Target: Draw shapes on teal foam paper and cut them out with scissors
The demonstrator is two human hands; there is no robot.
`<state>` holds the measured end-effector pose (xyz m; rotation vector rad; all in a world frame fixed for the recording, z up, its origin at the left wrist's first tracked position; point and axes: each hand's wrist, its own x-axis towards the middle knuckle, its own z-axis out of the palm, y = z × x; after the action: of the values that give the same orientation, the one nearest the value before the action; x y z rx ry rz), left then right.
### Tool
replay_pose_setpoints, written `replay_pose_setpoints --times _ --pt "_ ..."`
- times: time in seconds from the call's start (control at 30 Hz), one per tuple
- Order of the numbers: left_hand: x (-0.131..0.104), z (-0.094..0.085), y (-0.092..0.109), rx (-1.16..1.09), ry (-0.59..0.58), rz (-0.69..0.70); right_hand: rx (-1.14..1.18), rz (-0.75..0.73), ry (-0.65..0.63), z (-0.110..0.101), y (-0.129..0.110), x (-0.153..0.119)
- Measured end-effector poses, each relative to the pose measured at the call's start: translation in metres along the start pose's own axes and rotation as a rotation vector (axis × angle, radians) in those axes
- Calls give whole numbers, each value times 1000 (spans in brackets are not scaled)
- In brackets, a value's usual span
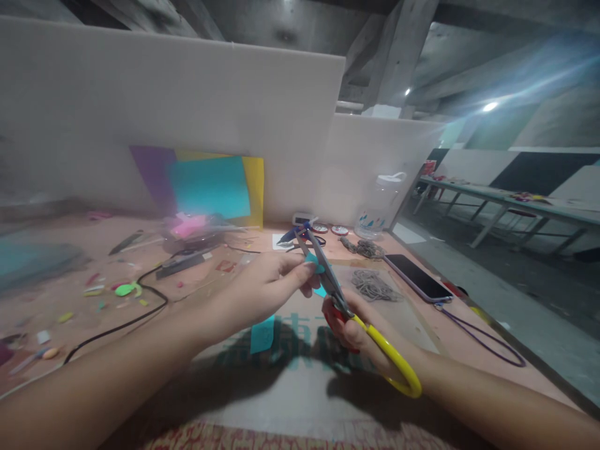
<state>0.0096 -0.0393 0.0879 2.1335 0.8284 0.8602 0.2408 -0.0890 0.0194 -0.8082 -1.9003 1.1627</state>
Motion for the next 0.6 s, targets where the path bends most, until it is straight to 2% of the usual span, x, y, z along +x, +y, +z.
replay_pose_setpoints --times 0.33,0.6 --pt "2 5 -1 -85 4 4 -1 -3 61 3 10 1" --pt "1 4 -2 -82 0 4 10 -3 89 5 6 2"
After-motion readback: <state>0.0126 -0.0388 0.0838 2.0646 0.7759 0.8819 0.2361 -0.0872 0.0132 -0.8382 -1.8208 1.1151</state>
